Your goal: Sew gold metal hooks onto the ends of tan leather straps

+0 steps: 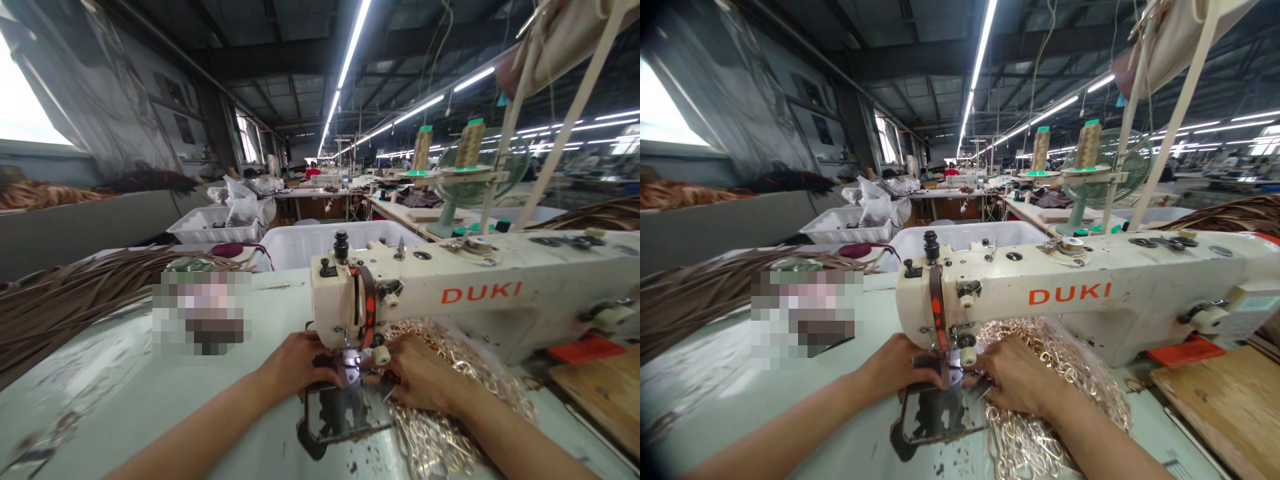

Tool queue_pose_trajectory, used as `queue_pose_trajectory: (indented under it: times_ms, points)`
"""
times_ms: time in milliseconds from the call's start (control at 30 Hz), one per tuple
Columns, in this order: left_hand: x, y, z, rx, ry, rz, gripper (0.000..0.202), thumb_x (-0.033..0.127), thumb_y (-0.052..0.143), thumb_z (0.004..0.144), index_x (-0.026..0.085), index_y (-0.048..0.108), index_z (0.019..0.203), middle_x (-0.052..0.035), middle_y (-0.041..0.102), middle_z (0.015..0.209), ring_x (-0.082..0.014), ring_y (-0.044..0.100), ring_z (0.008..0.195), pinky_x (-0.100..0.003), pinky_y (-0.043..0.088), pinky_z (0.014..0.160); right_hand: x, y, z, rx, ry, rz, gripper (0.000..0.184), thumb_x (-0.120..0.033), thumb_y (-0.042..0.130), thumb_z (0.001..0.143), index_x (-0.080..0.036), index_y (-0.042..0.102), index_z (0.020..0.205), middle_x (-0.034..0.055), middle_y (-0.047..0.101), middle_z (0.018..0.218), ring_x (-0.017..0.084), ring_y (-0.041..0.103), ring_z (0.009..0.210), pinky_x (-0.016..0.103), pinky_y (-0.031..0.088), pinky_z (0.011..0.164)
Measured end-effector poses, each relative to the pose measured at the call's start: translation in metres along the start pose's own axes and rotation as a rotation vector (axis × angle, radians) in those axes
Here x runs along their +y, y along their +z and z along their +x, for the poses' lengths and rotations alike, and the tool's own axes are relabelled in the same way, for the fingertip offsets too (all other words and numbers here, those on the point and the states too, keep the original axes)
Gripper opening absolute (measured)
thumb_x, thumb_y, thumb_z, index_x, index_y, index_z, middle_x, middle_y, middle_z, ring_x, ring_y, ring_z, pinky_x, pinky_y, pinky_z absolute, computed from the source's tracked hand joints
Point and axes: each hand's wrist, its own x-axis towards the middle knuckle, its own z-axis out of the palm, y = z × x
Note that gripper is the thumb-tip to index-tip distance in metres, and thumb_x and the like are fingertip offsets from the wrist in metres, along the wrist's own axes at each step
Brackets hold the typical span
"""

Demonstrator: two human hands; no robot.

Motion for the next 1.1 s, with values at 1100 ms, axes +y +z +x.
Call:
queue_pose_trajectory:
  times_ms: [1100]
  points:
    - [-0.017,-0.005,0.008,-0.062,0.232,0.121,0.024,0.036,0.058,0.091,0.022,0.066,0.108,-0.0018,0.064,0.114,-0.0194,0.054,0.11,-0.028,0.038,0.098,-0.001,0.004,-0.001,0.01,0.036,0.02,0.03,-0.04,0.044,0.091,-0.021,0.067,0.092,0.007,0.07,0.083,0.019,0.063,0.079,0.026,0.04,0.072]
